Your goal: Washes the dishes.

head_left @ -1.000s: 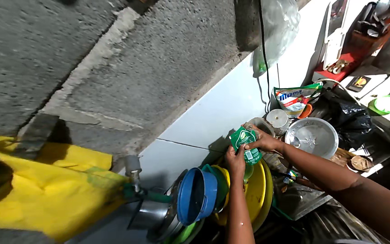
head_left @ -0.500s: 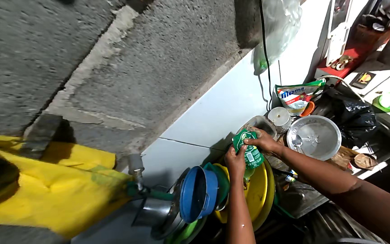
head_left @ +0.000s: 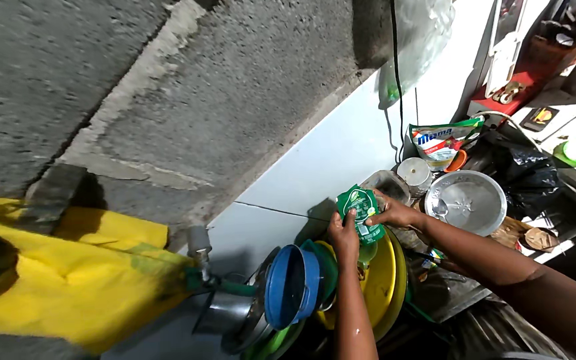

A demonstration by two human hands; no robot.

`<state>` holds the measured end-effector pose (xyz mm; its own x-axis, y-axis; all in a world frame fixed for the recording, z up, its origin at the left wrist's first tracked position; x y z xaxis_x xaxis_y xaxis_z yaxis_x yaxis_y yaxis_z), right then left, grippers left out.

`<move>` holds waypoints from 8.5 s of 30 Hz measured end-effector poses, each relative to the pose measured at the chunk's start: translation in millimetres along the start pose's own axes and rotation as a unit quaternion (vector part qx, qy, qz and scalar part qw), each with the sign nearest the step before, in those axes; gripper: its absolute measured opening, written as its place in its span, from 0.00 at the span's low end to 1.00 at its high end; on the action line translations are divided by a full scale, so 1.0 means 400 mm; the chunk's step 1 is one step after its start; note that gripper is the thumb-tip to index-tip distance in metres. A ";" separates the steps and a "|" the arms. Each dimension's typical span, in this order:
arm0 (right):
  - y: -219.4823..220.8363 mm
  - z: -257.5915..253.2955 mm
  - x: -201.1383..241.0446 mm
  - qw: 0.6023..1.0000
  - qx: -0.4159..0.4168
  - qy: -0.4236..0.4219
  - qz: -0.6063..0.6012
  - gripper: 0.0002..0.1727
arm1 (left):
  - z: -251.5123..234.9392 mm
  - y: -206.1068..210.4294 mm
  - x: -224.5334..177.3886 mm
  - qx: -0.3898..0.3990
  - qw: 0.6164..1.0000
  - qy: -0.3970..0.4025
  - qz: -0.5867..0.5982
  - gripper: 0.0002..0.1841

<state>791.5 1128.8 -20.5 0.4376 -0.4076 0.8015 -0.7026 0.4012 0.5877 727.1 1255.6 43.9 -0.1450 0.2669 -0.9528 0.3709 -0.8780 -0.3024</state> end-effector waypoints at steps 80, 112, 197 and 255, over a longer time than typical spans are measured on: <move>-0.164 0.066 0.158 0.915 -0.191 0.090 0.343 0.32 | -0.124 0.179 0.001 0.055 0.991 -0.124 0.003 0.17; -0.111 -0.034 0.198 0.898 -0.104 0.011 0.428 0.25 | 0.476 -0.061 0.027 -0.054 0.948 -0.098 0.299 0.23; 0.420 0.055 -0.030 0.450 0.262 -0.072 0.851 0.16 | 0.540 -0.199 0.023 -0.127 0.934 -0.185 0.278 0.37; 0.409 -0.059 -0.047 0.642 0.214 0.020 0.736 0.20 | 0.440 -0.234 0.038 -0.055 0.957 -0.188 0.213 0.31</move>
<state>681.7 1221.4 63.2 -0.8688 0.1799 0.4613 -0.4580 0.0622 -0.8868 528.8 1272.0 62.6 -0.2726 -0.2859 -0.9187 0.5607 -0.8231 0.0898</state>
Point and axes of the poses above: each hand's wrist, its own z-axis away from the middle knuckle, its own y-axis out of the palm, x = y × z, the point moved 5 cm from there along -z, towards the middle knuckle, and after that the axes turned 8 degrees about x, right-handed, at the moved point
